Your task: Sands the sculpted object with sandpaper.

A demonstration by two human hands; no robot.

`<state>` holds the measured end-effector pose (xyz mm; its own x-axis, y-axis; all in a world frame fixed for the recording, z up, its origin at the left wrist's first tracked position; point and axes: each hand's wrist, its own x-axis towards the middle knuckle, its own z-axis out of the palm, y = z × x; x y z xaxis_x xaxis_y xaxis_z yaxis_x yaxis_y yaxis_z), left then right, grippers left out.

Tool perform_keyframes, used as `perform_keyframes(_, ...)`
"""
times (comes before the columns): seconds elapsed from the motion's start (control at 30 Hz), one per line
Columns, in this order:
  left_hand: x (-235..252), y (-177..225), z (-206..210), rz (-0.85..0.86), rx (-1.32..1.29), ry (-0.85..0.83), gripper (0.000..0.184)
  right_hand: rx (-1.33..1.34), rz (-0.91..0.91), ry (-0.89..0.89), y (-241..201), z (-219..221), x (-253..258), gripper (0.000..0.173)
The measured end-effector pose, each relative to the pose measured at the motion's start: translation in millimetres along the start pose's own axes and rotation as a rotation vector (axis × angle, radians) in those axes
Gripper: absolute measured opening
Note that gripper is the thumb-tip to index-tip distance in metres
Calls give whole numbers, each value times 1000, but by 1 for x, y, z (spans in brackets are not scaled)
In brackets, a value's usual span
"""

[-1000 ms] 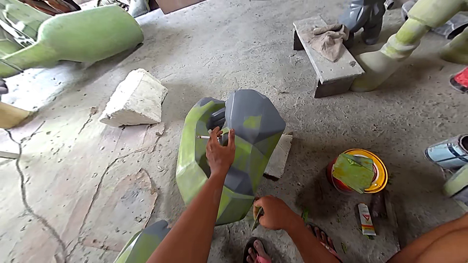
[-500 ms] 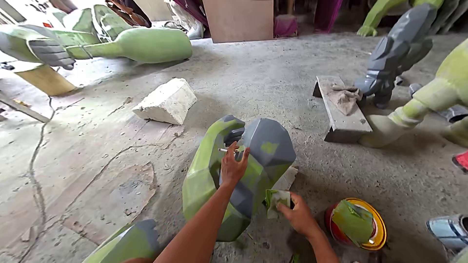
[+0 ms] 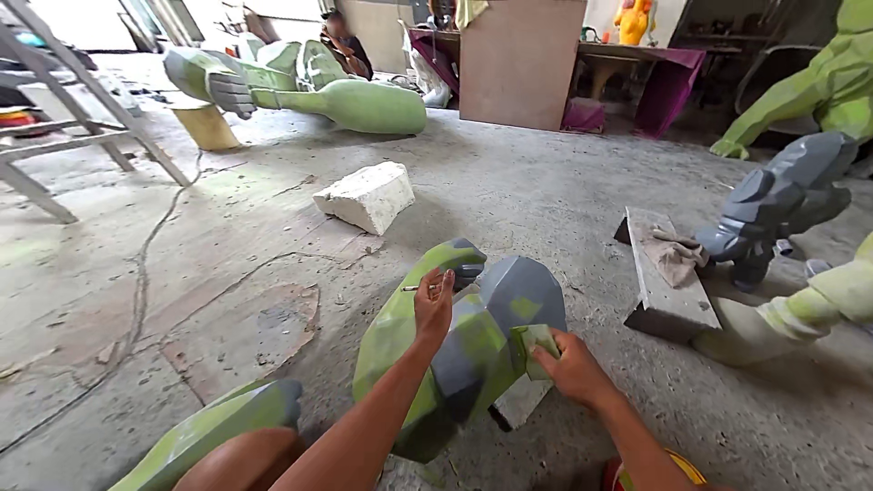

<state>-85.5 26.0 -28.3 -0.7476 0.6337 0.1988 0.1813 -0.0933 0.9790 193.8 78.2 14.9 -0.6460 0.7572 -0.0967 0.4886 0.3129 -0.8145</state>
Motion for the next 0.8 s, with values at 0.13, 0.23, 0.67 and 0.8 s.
perform_keyframes(0.13, -15, 61, -64, 58, 32, -45, 51, -298, -229, -226, -10, 19, 40, 31)
perform_keyframes(0.23, -31, 97, -129, 96, 105, -42, 47, -470, -342, -306, -22, 33, 66, 32)
perform_keyframes(0.67, -132, 157, -289, -63, 294, 99, 37, -444, -539, -143, -79, 46, 107, 22)
perform_keyframes(0.8, -153, 161, -299, -108, 292, 48, 38, -149, -294, -6, -69, 9, 107, 24)
